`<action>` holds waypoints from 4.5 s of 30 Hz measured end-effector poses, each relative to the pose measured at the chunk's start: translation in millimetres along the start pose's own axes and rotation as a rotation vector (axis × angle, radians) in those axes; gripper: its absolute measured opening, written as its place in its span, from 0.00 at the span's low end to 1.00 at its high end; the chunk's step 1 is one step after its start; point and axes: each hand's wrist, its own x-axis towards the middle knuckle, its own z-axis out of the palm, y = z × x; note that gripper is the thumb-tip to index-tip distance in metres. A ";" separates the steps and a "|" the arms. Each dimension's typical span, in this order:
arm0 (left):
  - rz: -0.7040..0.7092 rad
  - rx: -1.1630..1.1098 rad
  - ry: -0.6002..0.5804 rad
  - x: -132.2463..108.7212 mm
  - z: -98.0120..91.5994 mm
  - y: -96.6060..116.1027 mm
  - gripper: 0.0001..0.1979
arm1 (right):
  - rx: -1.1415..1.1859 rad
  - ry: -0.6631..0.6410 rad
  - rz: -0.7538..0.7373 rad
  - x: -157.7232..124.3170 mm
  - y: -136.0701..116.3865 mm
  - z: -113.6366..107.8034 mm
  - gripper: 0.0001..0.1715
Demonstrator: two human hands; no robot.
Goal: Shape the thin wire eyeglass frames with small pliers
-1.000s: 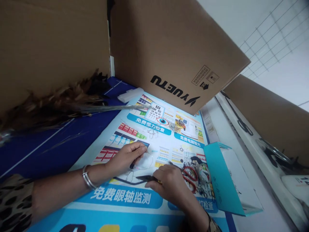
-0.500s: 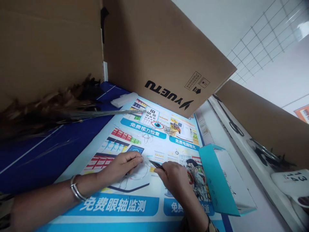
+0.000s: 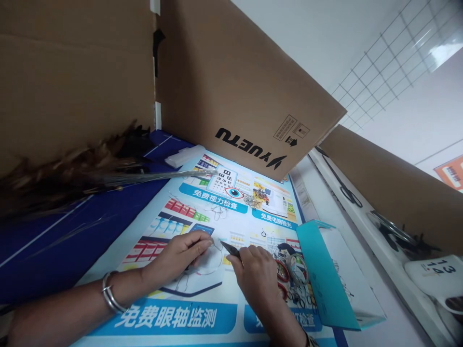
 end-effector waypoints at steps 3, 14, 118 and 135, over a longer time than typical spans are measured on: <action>0.013 0.016 0.007 -0.9 -0.2 -0.9 0.13 | -0.007 0.007 0.006 0.5 0.2 1.9 0.14; 0.052 0.137 0.034 -2.9 1.8 7.2 0.13 | -0.015 -0.040 0.011 0.4 -5.4 -0.8 0.13; 0.017 0.152 -0.225 3.2 4.4 -5.5 0.12 | 0.132 -0.097 -0.234 4.6 23.2 10.0 0.21; 0.047 0.032 -0.318 3.4 0.2 -6.0 0.20 | 0.215 -0.121 -0.238 6.1 25.2 19.3 0.23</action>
